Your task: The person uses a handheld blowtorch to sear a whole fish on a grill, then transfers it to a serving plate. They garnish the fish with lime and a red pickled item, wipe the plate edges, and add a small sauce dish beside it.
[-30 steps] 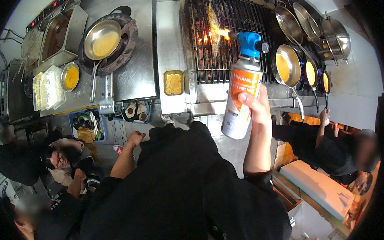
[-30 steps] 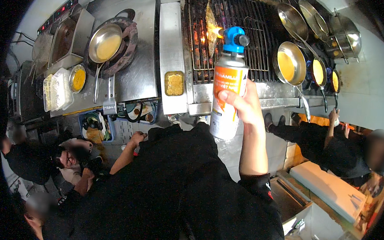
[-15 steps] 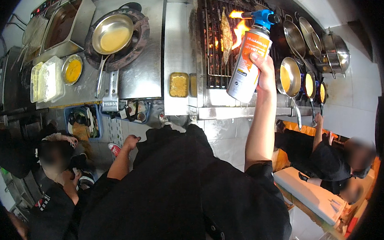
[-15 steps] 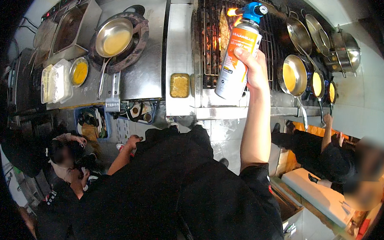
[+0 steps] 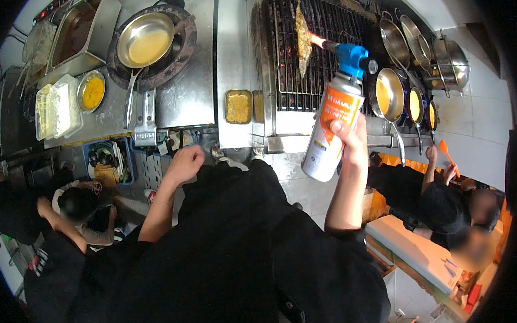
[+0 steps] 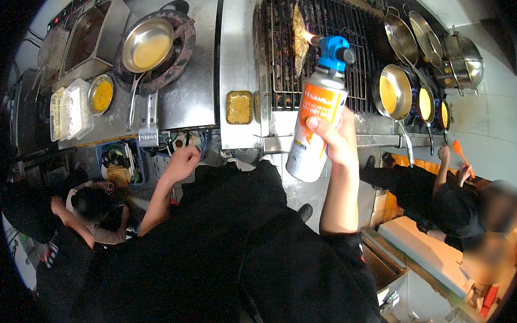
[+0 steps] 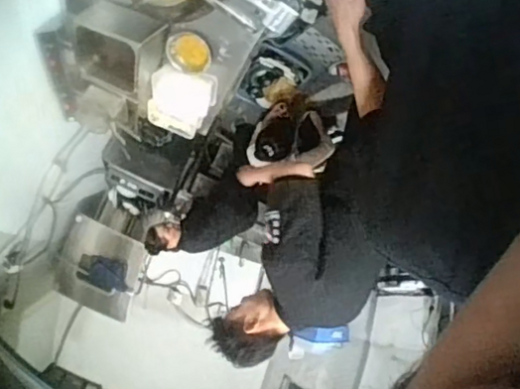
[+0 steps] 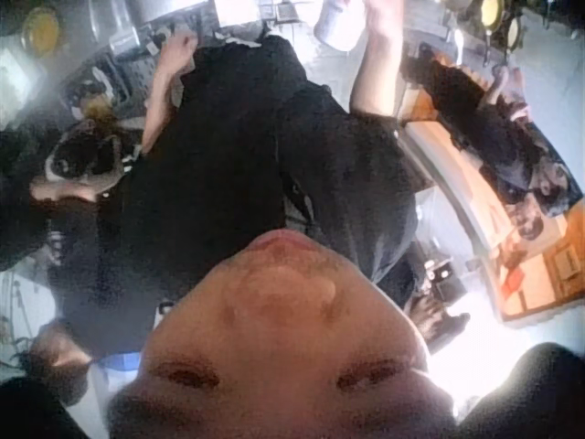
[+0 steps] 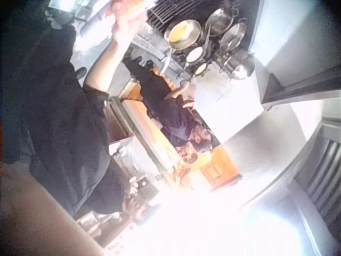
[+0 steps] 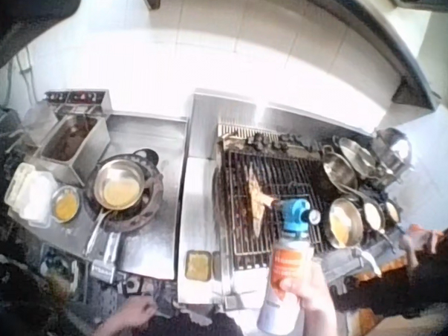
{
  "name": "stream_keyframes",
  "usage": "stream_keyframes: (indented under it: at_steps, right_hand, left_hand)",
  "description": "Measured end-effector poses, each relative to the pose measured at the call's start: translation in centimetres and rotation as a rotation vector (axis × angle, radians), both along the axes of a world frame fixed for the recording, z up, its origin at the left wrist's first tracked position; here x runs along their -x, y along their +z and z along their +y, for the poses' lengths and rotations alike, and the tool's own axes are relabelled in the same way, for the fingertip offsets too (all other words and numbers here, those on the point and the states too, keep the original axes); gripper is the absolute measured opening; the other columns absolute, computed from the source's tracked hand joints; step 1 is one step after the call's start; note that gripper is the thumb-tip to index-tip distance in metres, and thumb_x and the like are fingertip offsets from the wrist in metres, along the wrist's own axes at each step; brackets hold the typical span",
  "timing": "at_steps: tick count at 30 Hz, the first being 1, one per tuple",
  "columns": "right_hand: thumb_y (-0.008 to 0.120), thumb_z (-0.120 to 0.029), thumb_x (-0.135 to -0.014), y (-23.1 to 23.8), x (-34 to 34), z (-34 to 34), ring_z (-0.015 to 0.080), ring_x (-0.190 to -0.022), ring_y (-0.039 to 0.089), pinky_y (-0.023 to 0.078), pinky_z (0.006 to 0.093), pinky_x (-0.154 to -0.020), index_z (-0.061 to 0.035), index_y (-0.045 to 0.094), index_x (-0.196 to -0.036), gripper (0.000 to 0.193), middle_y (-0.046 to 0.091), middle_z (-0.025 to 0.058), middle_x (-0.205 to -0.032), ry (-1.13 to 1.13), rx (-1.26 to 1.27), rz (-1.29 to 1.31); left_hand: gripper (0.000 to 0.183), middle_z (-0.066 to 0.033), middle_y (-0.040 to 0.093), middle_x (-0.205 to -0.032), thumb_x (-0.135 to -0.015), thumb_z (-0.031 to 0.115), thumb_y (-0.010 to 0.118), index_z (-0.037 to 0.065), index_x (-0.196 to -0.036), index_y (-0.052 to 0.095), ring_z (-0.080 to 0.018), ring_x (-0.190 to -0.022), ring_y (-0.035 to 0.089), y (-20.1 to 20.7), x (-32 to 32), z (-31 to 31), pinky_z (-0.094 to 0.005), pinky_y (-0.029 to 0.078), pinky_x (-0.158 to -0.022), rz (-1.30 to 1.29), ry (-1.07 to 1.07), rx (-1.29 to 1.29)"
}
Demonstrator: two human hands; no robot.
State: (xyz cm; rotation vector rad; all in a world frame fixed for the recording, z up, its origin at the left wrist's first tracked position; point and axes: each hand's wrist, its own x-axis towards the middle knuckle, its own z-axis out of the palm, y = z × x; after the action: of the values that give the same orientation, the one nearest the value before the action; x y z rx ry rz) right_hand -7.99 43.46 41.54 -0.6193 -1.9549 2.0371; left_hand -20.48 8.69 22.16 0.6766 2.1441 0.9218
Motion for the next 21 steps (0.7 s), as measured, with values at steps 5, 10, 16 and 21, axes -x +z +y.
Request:
stream_keyframes:
  at_steps: [5,10,16,21]
  right_hand:
    - [0.081,-0.029,-0.073,0.6,-3.1,-2.8,0.0148,-0.079,0.064,0.052,0.0299,-0.073,0.0013,0.061,-0.104,0.048,0.067,0.0079,-0.089,0.032,-0.036,-0.039]
    - [0.083,-0.029,-0.073,0.1,-4.8,-4.9,0.0147,-0.082,0.065,0.053,0.0308,-0.076,0.0018,0.058,-0.109,0.054,0.068,0.0091,-0.092,0.045,-0.054,-0.113]
    - [0.08,-0.028,-0.071,-0.7,-4.7,-5.7,0.0166,-0.088,0.065,0.052,0.0316,-0.078,0.0004,0.06,-0.109,0.051,0.069,0.0093,-0.097,0.018,-0.316,-0.079]
    - [0.078,-0.023,-0.072,-1.9,-3.9,-3.7,0.0169,-0.088,0.065,0.053,0.0325,-0.077,0.001,0.061,-0.107,0.046,0.069,0.0102,-0.095,0.149,-0.359,-0.112]
  left_hand:
    - [0.027,-0.0073,0.059,-0.077,-0.079,0.0,0.064,0.002,-0.106,0.061,-0.0146,-0.059,0.056,14.4,-0.4,7.9,-0.0278,0.046,-0.055,0.187,0.074,-0.649]
    - [0.048,-0.0117,0.061,-0.084,-0.077,0.015,0.075,0.001,-0.119,0.057,-0.0229,-0.068,0.064,20.6,-2.1,13.3,-0.0336,0.053,-0.057,0.498,-0.071,-0.939]
    - [0.045,-0.0083,0.059,-0.079,-0.075,0.017,0.077,0.001,-0.113,0.06,-0.0199,-0.06,0.062,21.2,-3.3,16.6,-0.0311,0.051,-0.051,0.774,-0.126,-0.871]
    - [0.039,-0.005,0.047,-0.074,-0.075,0.012,0.067,0.0,-0.11,0.058,-0.0151,-0.054,0.053,21.8,-3.6,18.8,-0.0266,0.044,-0.045,0.894,-0.074,-0.862]
